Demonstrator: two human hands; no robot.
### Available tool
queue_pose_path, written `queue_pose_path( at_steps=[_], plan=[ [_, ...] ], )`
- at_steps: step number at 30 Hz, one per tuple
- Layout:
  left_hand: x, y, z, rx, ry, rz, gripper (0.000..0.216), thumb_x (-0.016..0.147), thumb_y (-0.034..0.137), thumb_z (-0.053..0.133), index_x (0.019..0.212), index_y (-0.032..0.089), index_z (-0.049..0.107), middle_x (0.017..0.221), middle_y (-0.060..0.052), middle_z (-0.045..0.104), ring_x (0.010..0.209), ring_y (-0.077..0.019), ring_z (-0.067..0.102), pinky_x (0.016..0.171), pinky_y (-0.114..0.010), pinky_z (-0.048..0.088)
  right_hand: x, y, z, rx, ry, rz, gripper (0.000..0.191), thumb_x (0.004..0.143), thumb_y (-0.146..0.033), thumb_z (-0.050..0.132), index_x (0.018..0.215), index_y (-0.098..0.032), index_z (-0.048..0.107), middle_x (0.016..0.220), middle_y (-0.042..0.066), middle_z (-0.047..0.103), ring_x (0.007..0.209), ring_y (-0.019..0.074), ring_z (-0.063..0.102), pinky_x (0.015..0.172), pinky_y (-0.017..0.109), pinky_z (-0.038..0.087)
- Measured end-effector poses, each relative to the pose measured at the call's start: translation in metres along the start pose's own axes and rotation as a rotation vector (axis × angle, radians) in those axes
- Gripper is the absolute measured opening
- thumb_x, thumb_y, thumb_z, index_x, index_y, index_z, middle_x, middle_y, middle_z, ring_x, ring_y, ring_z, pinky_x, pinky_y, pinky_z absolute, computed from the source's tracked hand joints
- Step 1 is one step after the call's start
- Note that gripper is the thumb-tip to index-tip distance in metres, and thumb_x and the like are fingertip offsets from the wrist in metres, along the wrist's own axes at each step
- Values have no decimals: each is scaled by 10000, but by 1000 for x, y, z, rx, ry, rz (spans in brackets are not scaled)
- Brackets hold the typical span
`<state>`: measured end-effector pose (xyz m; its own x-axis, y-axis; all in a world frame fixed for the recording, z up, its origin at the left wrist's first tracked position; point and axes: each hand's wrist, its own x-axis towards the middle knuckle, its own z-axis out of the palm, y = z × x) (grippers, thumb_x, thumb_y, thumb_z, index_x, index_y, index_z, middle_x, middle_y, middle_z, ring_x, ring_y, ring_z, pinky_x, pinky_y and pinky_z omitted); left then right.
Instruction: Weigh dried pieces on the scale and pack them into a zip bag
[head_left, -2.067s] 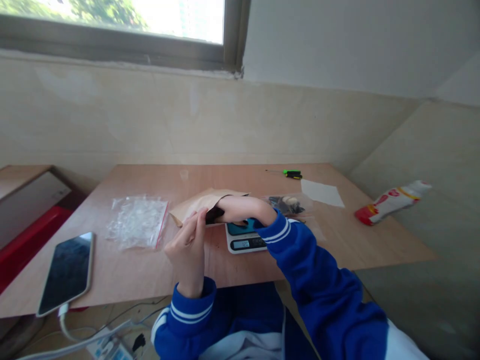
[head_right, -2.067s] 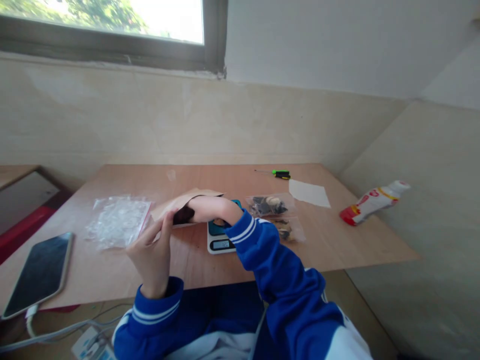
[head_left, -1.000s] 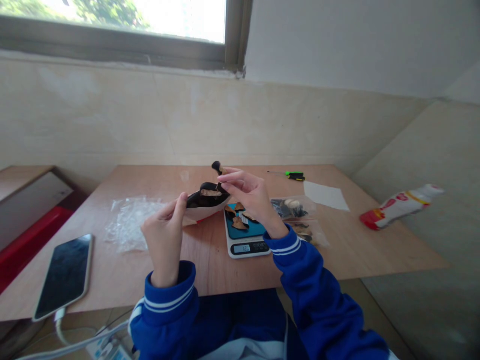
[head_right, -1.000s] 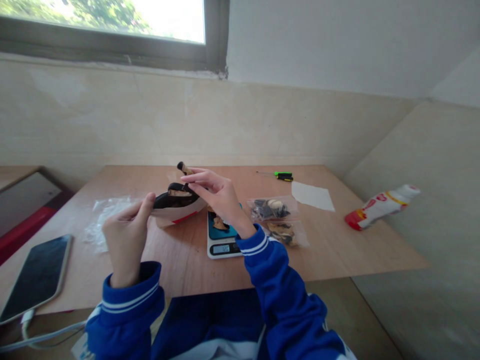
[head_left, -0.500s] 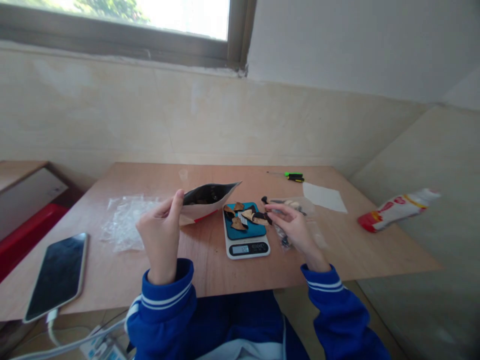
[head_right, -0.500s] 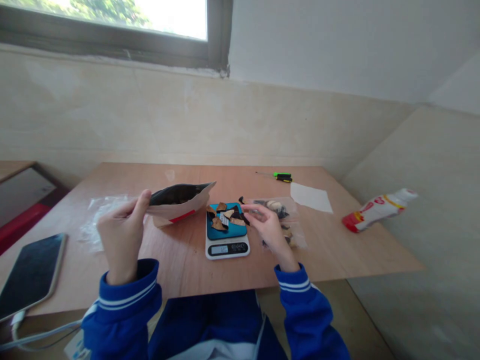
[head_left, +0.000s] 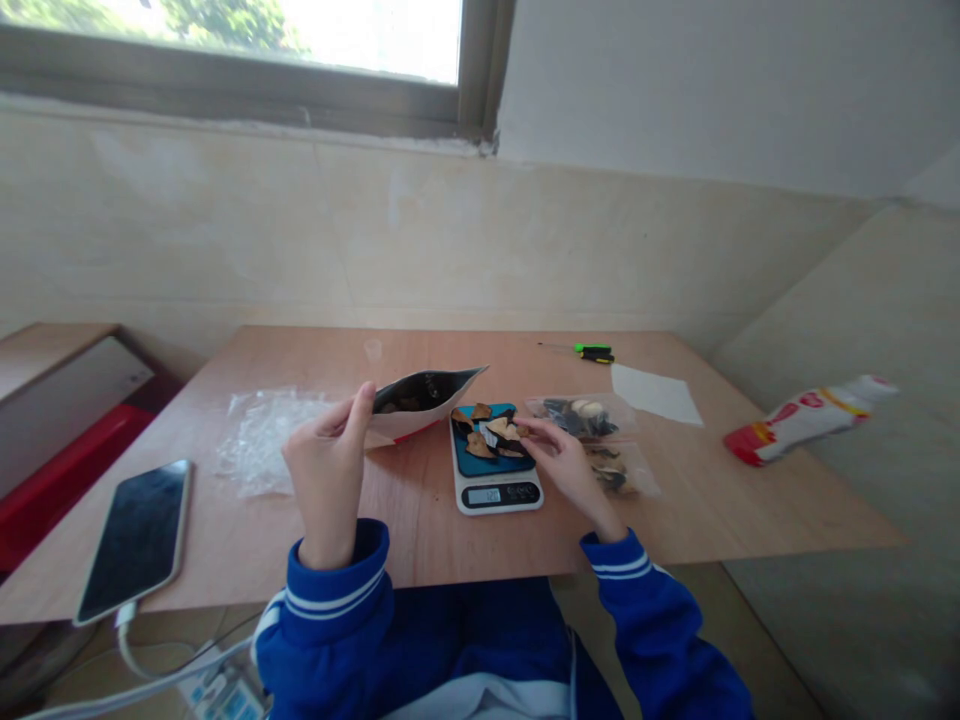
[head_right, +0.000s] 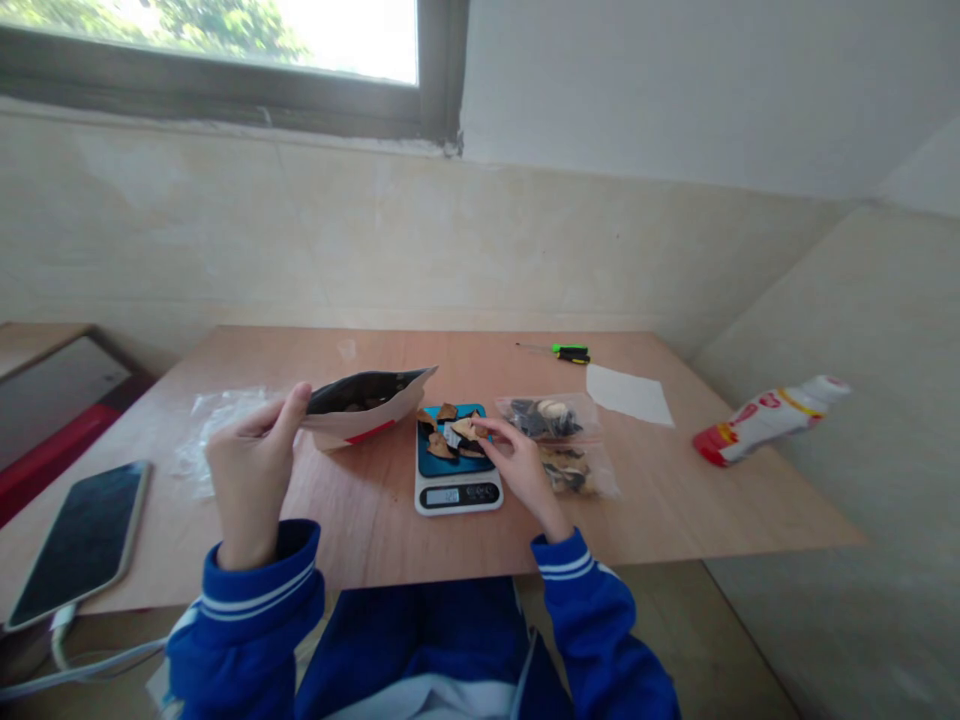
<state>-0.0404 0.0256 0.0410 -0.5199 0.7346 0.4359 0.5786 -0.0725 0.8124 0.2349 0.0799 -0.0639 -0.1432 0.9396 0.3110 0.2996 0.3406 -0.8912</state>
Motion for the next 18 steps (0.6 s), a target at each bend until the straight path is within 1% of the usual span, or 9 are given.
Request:
queue_pose_path(
  at_steps=[3,6,9,13,15,18],
  plan=[
    [0,-1,0,1,-4,9,324,839,407,598,648,181,731,537,4,644,596,-142,581,557,-238,399,1,-4,-7,-18,81,-10,314,845,-348,630,1125,-213,672,1217,92,667,1086,225,638,956,390,513],
    [0,-2,1,1,-2,3,304,834,412,607,676,191,744,599,-5,690,616,-149,594,570,-247,402,1,-8,-10,-34,120,-26,322,856,-346,617,1147,-216,662,1255,94,641,1114,226,621,949,377,513],
    [0,-1,2,-8,-6,-8,293,836,412,609,695,200,754,624,-7,706,639,-151,606,583,-247,404,0,-11,-8,-62,65,-46,317,864,-323,605,1160,-222,658,1254,91,639,1066,218,636,914,366,523],
    [-1,0,1,-24,-11,-15,285,834,405,614,696,199,755,603,-1,693,627,-144,599,579,-243,402,-3,-10,-2,-128,-21,-99,288,882,-283,578,1149,-222,668,1188,84,670,1038,214,639,873,355,528],
    [-2,0,1,-22,-13,-11,290,833,406,614,693,195,754,591,-1,683,617,-142,591,578,-244,401,-3,-7,0,-169,-36,-131,278,892,-265,562,1145,-227,670,1171,81,676,1052,216,630,890,364,519],
    [-2,-1,1,-19,-15,-4,290,834,406,612,699,192,754,602,-1,685,619,-141,587,580,-245,400,-1,0,3,-203,-46,-162,281,910,-246,532,1159,-242,661,1188,71,667,1099,213,609,959,387,489]
  ],
)
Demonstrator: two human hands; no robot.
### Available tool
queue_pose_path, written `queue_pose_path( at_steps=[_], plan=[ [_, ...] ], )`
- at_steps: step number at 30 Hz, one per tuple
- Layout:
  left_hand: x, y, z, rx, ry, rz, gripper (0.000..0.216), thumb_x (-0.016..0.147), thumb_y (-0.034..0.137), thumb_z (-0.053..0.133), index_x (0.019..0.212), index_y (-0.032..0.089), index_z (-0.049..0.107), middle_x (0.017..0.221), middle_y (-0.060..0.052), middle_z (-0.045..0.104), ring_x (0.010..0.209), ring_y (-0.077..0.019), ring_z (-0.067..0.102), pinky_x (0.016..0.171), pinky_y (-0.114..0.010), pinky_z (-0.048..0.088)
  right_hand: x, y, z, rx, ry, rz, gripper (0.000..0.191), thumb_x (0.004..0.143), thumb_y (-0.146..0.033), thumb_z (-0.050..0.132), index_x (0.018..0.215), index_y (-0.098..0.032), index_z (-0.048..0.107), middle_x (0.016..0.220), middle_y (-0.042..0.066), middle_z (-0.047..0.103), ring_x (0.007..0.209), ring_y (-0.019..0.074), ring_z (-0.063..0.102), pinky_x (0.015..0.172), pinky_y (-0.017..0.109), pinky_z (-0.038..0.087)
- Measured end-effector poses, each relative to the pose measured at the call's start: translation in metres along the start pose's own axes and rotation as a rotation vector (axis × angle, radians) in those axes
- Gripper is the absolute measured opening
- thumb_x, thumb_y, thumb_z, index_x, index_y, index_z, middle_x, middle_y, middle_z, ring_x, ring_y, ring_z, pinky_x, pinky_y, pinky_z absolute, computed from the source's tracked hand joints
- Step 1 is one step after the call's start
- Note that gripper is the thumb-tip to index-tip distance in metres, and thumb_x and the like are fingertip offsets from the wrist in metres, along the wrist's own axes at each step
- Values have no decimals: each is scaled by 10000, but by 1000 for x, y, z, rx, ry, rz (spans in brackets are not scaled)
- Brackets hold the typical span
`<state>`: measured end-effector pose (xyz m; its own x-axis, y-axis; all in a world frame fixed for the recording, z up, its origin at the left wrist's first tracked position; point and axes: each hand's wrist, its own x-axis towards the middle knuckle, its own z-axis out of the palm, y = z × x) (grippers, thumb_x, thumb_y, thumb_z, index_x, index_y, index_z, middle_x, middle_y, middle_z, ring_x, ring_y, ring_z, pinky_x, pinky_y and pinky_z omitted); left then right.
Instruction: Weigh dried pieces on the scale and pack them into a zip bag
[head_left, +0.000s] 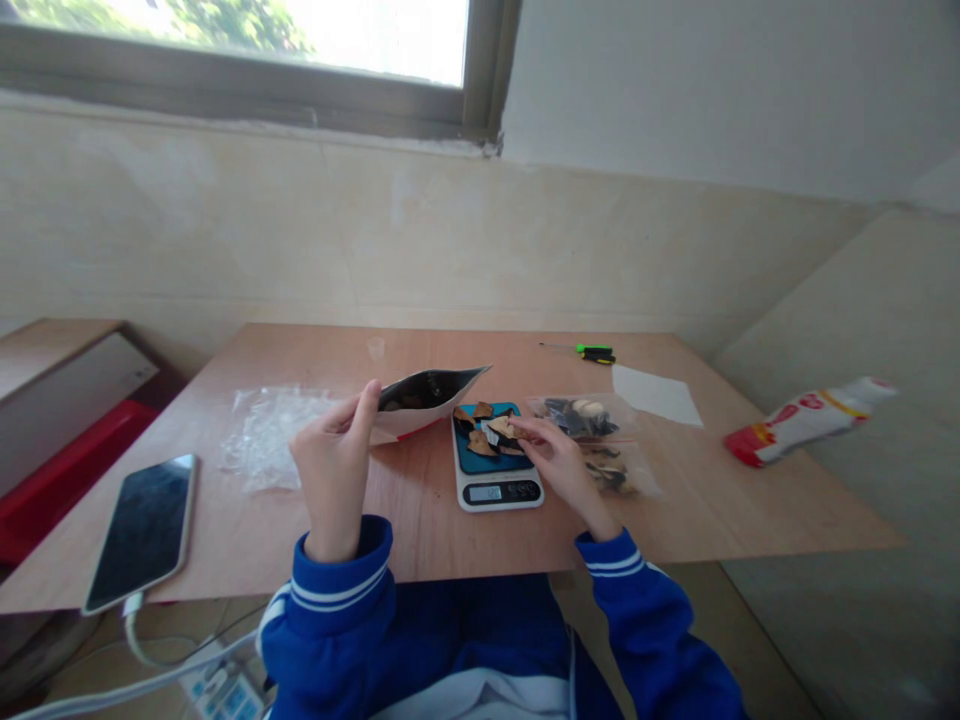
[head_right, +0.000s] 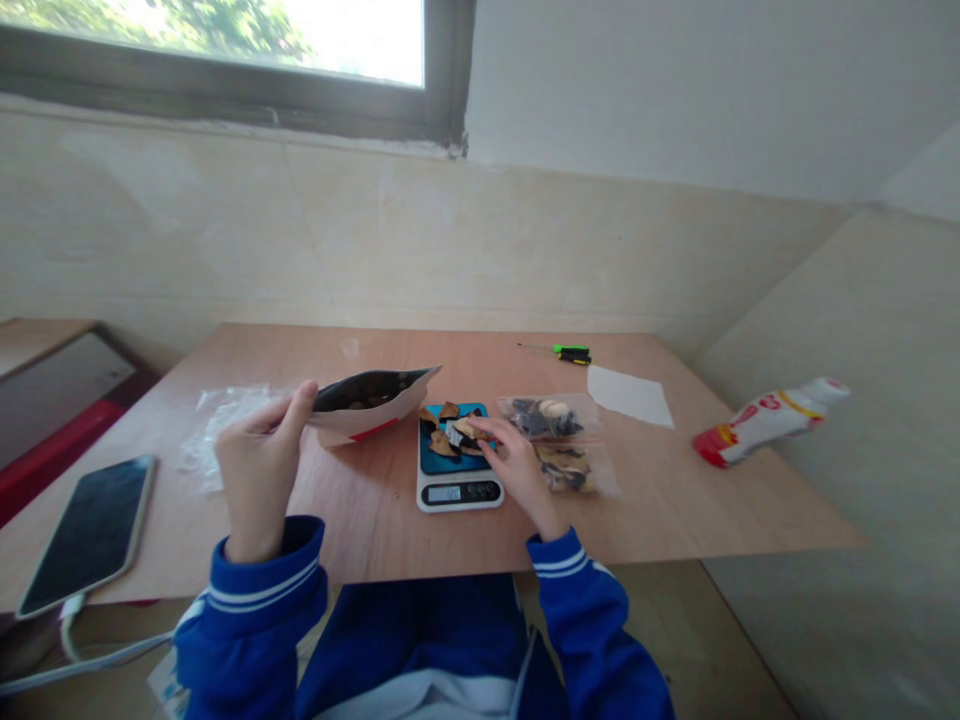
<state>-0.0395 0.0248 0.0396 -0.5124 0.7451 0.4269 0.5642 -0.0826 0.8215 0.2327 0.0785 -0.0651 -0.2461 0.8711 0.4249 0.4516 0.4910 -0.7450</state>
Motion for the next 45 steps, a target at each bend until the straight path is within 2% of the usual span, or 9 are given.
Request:
queue_pose_path(
  at_steps=[13,18,23,26,30,35,40,43,45],
  plan=[
    [0,-1,0,4,4,2,320,839,429,598,671,200,747,596,-10,693,625,-151,603,582,-250,413,11,-1,0,-46,0,-20,313,901,-205,511,1181,-245,644,1220,57,659,1135,207,596,1011,395,455],
    [-1,-2,1,-2,9,1,296,837,431,604,727,209,766,644,-10,716,636,-153,609,598,-250,421,13,-2,1,-50,-8,-17,323,908,-230,513,1210,-249,628,1231,57,655,1132,212,597,1018,407,450],
    [-1,-4,2,15,28,25,321,840,445,591,720,197,756,592,-7,674,598,-142,575,575,-246,406,12,-9,1,-41,19,16,339,918,-289,512,1239,-248,612,1251,62,642,1123,215,603,1007,400,460],
    [2,-4,3,31,40,40,371,847,459,573,657,175,717,513,4,579,545,-122,515,536,-243,365,12,-17,-2,-35,47,49,345,924,-323,505,1247,-252,605,1244,60,645,1090,213,616,972,387,484],
    [13,-3,6,48,86,67,428,865,468,539,582,164,646,465,17,457,515,-106,447,524,-250,320,12,-26,-6,-17,77,81,353,929,-355,495,1240,-234,609,1251,72,638,1079,217,620,934,371,506],
    [34,-7,9,88,163,88,496,867,510,523,530,153,597,455,13,461,504,-96,417,535,-275,295,12,-30,-9,11,94,124,375,927,-368,493,1261,-226,588,1267,83,625,1089,224,615,912,377,516],
    [55,-16,-5,165,257,74,540,877,545,487,586,115,636,437,29,441,527,-78,424,564,-293,280,7,-22,-10,62,139,166,408,905,-378,522,1275,-209,549,1273,113,618,1081,225,622,883,365,529],
    [64,-18,-9,198,233,67,539,875,540,499,578,107,621,444,39,405,531,-60,383,563,-289,253,4,-14,-11,98,182,188,387,882,-394,554,1216,-199,550,1251,133,619,1097,233,613,882,365,526],
    [67,-17,-3,212,218,47,538,879,535,506,546,121,591,439,40,357,514,-66,341,552,-288,237,3,-11,-10,121,199,186,361,872,-404,566,1168,-199,553,1230,137,624,1108,236,608,903,374,516]
  ],
)
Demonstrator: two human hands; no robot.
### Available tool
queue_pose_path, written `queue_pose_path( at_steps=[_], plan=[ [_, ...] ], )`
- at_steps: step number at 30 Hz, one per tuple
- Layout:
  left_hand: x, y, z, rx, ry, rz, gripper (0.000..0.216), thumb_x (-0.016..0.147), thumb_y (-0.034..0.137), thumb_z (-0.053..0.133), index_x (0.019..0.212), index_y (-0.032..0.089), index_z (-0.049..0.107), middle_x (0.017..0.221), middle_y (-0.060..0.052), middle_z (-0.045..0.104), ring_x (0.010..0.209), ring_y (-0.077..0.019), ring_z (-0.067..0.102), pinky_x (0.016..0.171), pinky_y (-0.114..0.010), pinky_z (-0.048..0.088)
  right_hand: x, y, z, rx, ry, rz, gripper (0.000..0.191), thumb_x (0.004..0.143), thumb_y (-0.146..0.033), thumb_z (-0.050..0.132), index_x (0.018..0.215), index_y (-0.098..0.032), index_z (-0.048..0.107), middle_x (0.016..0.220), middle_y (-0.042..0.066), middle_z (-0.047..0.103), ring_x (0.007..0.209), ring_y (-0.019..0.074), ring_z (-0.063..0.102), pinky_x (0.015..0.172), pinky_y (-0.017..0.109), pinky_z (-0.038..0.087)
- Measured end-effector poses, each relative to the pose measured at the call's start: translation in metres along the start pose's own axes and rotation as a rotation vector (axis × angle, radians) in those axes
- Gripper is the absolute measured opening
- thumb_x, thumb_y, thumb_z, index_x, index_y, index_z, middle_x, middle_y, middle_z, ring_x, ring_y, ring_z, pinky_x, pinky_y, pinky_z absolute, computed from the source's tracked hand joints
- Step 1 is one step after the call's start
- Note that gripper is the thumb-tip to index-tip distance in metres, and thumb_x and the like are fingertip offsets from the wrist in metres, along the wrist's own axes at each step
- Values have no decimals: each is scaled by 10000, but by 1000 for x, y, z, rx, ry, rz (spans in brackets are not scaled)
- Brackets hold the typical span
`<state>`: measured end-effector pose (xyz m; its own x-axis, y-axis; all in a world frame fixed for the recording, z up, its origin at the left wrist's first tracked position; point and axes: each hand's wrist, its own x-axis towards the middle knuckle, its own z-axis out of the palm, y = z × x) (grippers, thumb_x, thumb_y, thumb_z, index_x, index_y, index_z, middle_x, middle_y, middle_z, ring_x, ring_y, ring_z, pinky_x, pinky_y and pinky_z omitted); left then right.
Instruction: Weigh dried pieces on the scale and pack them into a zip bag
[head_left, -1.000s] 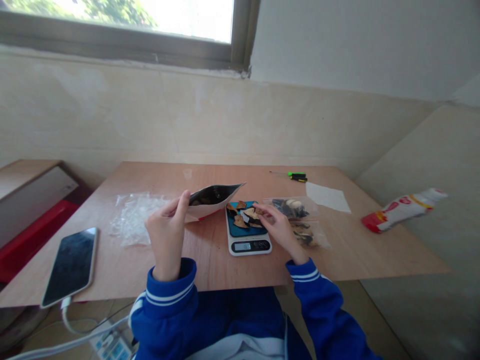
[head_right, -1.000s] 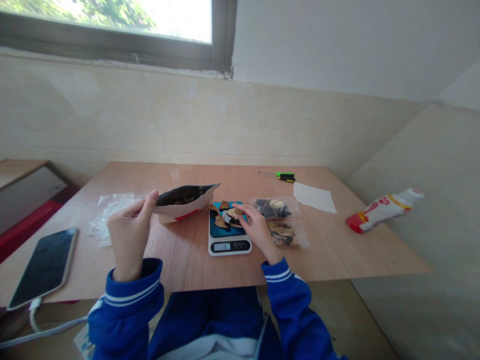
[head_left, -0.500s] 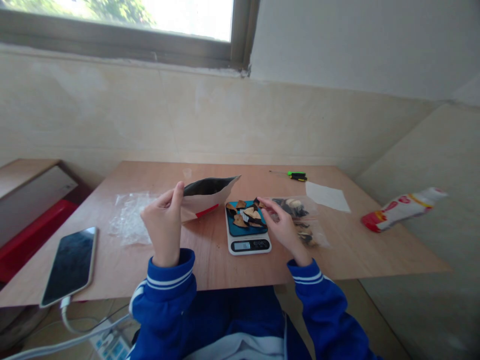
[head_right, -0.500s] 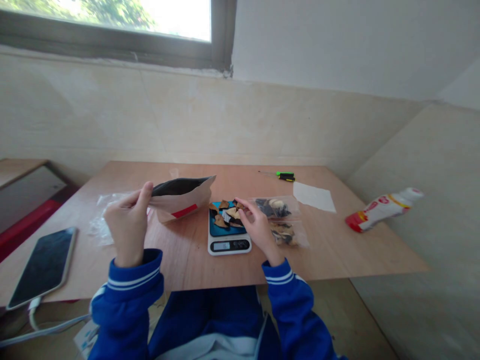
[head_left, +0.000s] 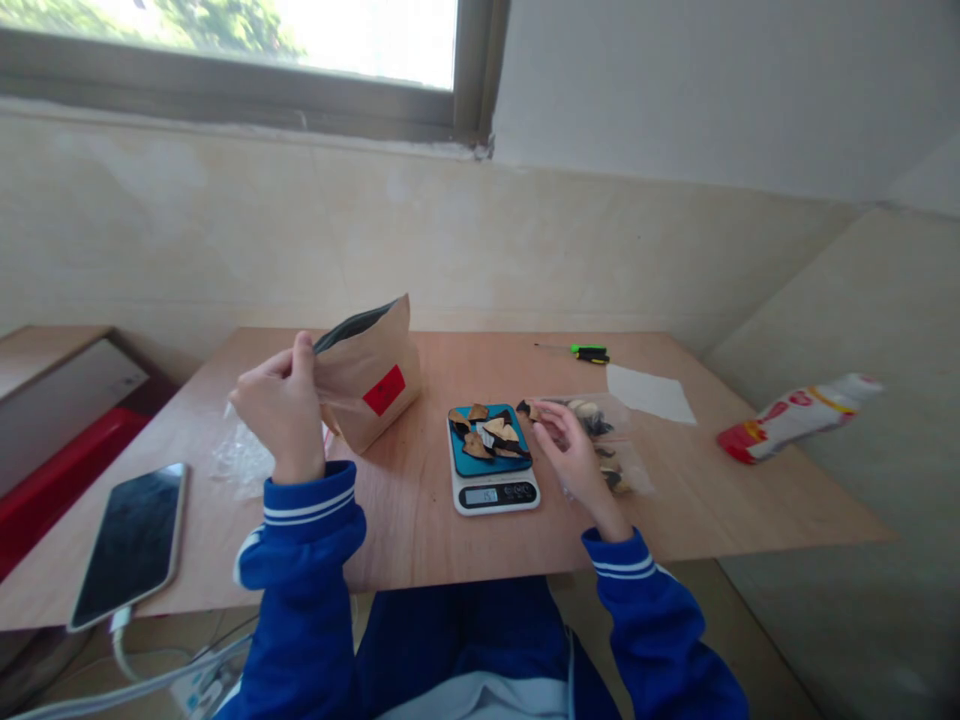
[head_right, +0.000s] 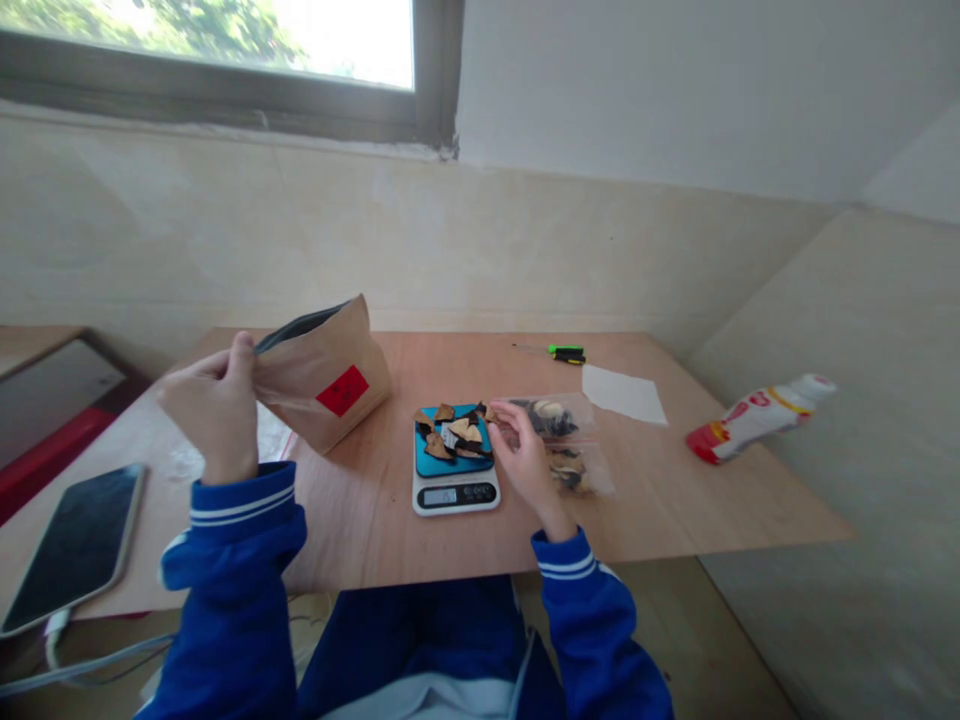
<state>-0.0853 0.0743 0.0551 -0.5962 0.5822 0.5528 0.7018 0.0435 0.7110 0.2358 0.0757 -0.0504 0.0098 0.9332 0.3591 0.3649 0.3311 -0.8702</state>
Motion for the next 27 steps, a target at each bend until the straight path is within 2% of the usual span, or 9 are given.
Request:
queue_pose_path(
  at_steps=[4,7,9,10,12,14,17,23,27],
  plan=[
    [-2,6,21,59,-12,-19,541,919,536,421,546,166,552,464,15,370,511,-117,371,555,-302,248,-2,2,0,11,8,-12,321,879,-411,554,1129,-209,559,1201,125,634,1095,232,613,918,384,508],
    [-5,1,34,-13,-99,-28,568,940,577,303,666,186,611,581,-39,528,655,-200,544,639,-318,363,-6,3,-1,1,1,-15,309,895,-404,533,1135,-212,562,1197,119,634,1094,228,610,915,382,508],
    [-6,-8,38,-151,-153,-1,610,948,599,210,888,186,656,816,-84,647,874,-246,609,782,-358,427,-9,5,-3,-10,4,-7,307,900,-400,527,1144,-217,562,1197,113,633,1102,226,605,922,384,505],
    [-7,-13,38,-225,-174,12,637,943,615,176,1014,183,638,963,-103,660,990,-254,602,865,-380,431,-12,6,-5,-15,6,1,308,900,-400,527,1148,-220,562,1199,111,632,1105,226,603,926,387,503],
    [-10,-23,38,-334,-197,17,682,925,647,147,1198,167,547,1203,-138,597,1167,-255,540,998,-416,396,-17,8,-9,-27,12,17,313,901,-404,526,1155,-225,563,1208,110,629,1106,228,602,933,394,499],
    [-14,-31,36,-365,-190,9,678,912,663,181,1258,158,474,1297,-166,525,1245,-262,487,1062,-448,361,-25,10,-14,-50,26,35,324,901,-412,524,1163,-226,563,1205,111,632,1097,230,607,918,395,504],
    [-21,-41,30,-349,-181,42,604,917,638,272,1259,168,438,1320,-171,478,1285,-280,444,1101,-498,324,-40,13,-21,-94,53,69,345,893,-422,533,1172,-222,565,1185,116,641,1066,232,618,873,384,517],
    [-42,-66,28,-384,-274,-43,594,826,576,551,1238,169,419,1324,-180,441,1223,-316,511,1005,-530,436,-65,25,-30,-127,100,118,331,874,-413,553,1132,-210,597,1145,121,664,1008,228,640,825,370,533],
    [-59,-85,29,-275,-263,33,578,799,524,591,1232,172,439,1306,-180,454,1228,-327,495,1002,-544,433,-72,33,-32,-173,122,93,319,850,-378,574,1110,-198,609,1093,118,682,907,220,657,776,366,547]
  ],
)
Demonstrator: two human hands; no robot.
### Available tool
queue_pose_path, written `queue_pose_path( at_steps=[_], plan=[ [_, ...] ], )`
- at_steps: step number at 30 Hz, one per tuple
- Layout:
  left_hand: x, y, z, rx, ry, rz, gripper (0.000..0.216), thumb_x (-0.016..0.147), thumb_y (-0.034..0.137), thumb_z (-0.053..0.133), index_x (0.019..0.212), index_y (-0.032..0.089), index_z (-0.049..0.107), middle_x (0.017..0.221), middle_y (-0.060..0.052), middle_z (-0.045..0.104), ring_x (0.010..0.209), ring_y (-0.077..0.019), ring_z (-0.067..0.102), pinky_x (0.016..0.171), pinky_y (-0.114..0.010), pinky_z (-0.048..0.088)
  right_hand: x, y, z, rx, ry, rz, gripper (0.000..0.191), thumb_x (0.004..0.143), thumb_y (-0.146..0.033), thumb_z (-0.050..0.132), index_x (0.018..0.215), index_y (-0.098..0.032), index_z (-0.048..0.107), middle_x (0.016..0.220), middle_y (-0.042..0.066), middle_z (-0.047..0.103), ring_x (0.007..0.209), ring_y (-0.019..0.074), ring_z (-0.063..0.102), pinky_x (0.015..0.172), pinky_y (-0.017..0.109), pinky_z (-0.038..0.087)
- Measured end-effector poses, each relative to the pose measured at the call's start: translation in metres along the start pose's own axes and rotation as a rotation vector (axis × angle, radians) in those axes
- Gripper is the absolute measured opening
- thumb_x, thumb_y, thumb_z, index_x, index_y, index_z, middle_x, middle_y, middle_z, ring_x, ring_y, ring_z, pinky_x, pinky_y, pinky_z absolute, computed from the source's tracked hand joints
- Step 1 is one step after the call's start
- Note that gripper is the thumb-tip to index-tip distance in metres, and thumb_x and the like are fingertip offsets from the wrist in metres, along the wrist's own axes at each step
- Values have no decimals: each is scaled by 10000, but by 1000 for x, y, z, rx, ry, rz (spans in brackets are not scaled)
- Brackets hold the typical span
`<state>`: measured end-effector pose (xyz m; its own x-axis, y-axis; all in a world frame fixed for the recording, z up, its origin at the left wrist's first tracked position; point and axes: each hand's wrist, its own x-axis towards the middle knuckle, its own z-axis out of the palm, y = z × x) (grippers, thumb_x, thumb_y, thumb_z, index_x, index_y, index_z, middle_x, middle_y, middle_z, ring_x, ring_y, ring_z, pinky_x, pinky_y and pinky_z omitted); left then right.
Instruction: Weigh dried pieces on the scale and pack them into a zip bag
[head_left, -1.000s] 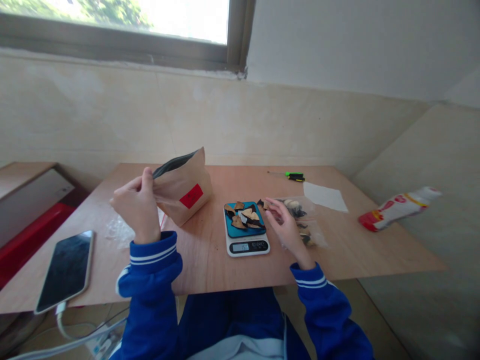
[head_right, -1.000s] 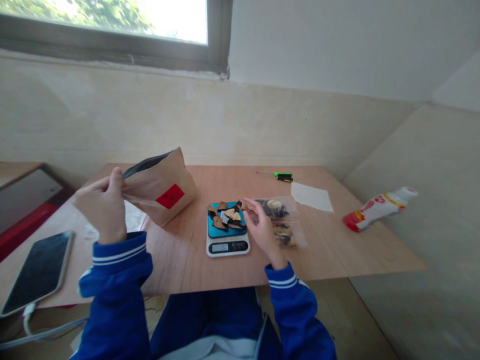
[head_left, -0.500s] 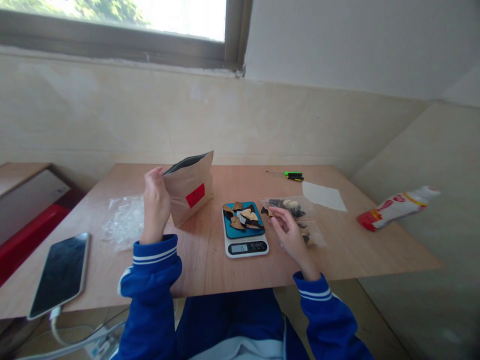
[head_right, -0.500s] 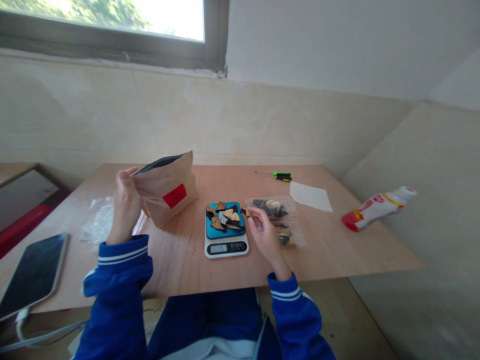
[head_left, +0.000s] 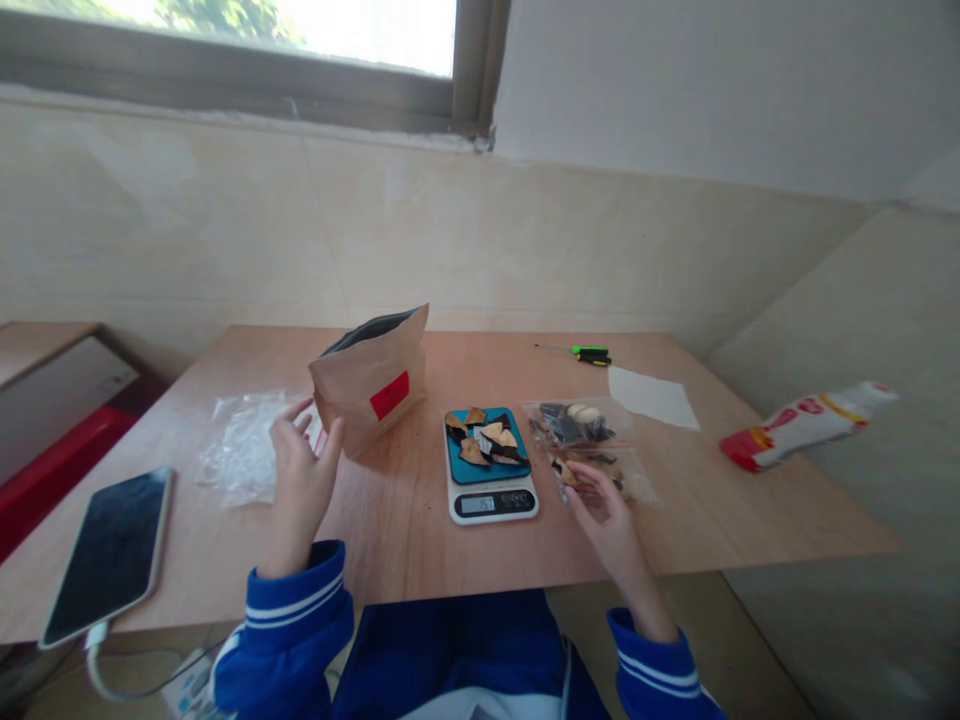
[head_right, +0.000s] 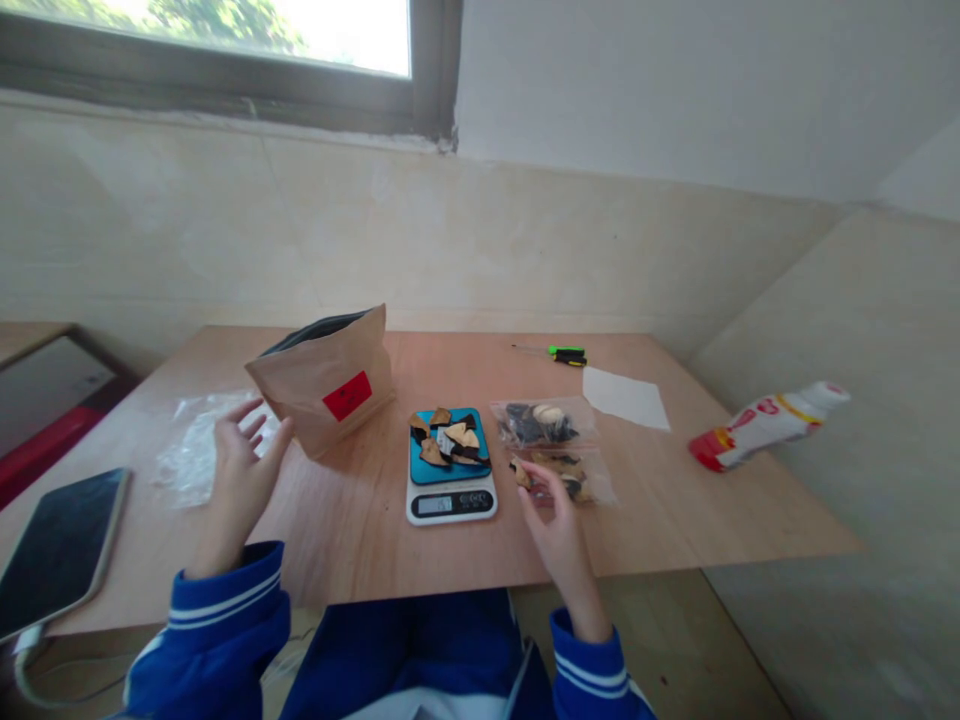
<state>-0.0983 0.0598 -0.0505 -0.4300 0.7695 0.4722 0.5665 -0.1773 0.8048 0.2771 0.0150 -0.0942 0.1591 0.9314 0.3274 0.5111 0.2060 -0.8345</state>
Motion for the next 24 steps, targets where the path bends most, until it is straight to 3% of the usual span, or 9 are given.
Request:
queue_pose_path(
  at_steps=[5,10,15,21,24],
  plan=[
    [-17,-22,-10,253,-5,99,437,833,499,505,1105,159,543,1167,-158,533,1214,-338,473,1029,-538,394,-7,14,1,-235,-31,-137,247,855,-300,544,1055,-210,659,1068,105,694,962,257,627,854,437,507],
    [-30,-51,-20,439,-82,2,414,804,443,481,1082,147,563,1052,-154,578,1076,-337,553,945,-518,450,-12,30,4,-410,-75,-247,277,871,-213,481,1074,-212,670,1079,87,700,1024,267,604,896,453,460],
    [-37,-72,-23,532,-149,-165,456,756,388,455,1082,98,587,980,-169,622,957,-332,610,878,-479,483,-15,37,5,-461,-54,-271,278,900,-283,476,1105,-216,652,1106,99,678,1056,271,590,890,443,445],
    [-38,-64,-33,494,-149,-287,326,757,403,478,895,170,659,849,-99,648,790,-262,633,747,-386,497,-16,24,-1,-433,31,-254,315,930,-354,435,1132,-192,614,1139,129,648,1094,281,569,925,476,417],
    [-41,-43,-39,422,-31,-344,271,769,414,526,845,192,661,728,-54,623,707,-244,611,678,-376,480,-14,9,-4,-399,54,-255,302,930,-351,438,1127,-205,614,1157,131,639,1111,283,563,946,493,406]
  ],
)
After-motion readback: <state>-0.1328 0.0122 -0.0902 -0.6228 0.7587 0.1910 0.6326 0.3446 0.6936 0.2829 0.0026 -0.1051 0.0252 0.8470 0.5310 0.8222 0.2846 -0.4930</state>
